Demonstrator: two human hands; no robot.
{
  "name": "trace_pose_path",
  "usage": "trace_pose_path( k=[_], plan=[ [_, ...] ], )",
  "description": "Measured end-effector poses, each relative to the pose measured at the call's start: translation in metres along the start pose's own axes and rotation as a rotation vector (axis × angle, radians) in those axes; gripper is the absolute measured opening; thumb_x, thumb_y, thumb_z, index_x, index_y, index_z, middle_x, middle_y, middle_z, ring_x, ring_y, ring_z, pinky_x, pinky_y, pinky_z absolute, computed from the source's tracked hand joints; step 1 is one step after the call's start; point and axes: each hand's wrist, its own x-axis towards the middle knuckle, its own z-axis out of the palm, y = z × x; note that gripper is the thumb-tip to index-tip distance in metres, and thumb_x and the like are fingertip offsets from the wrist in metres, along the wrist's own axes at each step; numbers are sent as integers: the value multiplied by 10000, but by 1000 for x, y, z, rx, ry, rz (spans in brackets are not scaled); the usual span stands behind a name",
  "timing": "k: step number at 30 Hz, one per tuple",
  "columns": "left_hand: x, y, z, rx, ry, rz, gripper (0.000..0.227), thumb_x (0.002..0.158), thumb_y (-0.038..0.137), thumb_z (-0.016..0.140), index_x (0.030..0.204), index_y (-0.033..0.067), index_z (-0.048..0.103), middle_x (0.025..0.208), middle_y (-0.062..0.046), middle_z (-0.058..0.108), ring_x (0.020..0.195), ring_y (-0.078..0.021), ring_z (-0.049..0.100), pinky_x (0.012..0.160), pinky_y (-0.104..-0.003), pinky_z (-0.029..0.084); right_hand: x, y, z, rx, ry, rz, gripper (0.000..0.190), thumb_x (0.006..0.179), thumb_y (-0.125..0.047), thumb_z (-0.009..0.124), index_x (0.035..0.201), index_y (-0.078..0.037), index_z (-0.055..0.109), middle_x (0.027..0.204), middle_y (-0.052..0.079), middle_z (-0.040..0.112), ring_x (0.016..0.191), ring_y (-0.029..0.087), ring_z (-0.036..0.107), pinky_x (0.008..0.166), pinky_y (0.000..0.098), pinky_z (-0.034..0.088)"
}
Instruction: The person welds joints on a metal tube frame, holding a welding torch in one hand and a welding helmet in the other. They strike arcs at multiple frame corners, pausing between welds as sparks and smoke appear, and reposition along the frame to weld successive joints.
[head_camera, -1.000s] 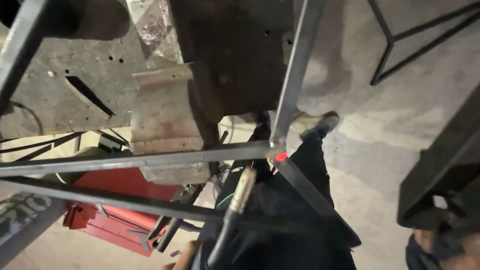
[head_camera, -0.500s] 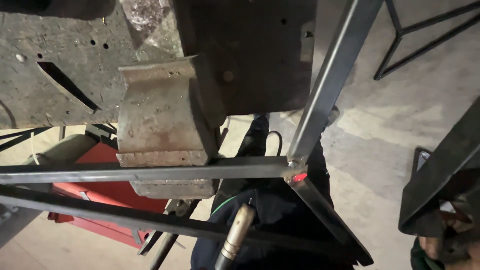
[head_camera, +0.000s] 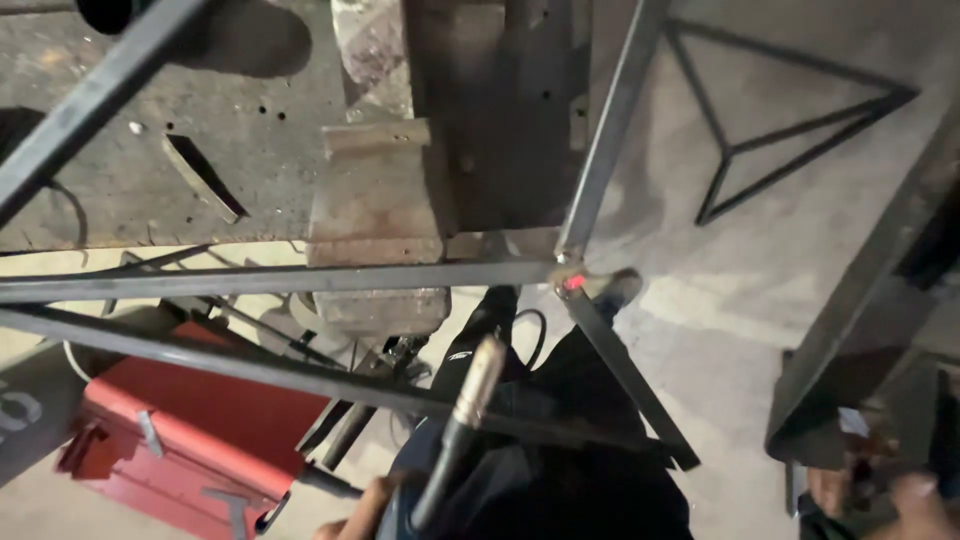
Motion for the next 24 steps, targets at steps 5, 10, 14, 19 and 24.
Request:
trace_pose_path(
  k=[5,10,14,19,24],
  plan=[
    [64,222,-144,-26,-310,-67,706,764,594,635,1375,240,657,800,-70,811,684,-216,849,681,-309,604,-5,-76,174,-36,2,-68,670,1077,-565,438,1554,-96,453,811,211,543,706,336,504,642,505,500],
    [58,254,-166,-305,-320,202,702,836,465,573,1414,71,506,610,-158,705,576,-288,789,580,-378,552,-71,-245,382,-36,309,-446,578,1049,-483,535,1253,43,412,795,202,460,559,322,436,580,492,390],
    [56,260,-163,-318,-240,409,707,925,390,587,1459,-39,412,685,-170,702,622,-309,765,621,-379,564,-81,-233,366,-14,203,-553,591,1070,-508,547,1276,34,431,863,231,525,550,275,445,588,444,399],
    [51,277,-162,-261,-278,294,682,874,362,600,1416,-24,451,568,-172,650,522,-323,712,554,-387,524,-91,-187,315,56,139,-460,612,1105,-512,510,1332,53,449,688,205,511,655,313,505,566,427,442],
    [49,286,-166,-289,-253,370,630,903,367,597,1390,-19,491,630,-174,657,573,-332,705,578,-389,521,-108,-248,405,18,292,-521,559,1073,-420,529,1407,26,478,747,213,488,553,306,443,562,459,384]
  ],
)
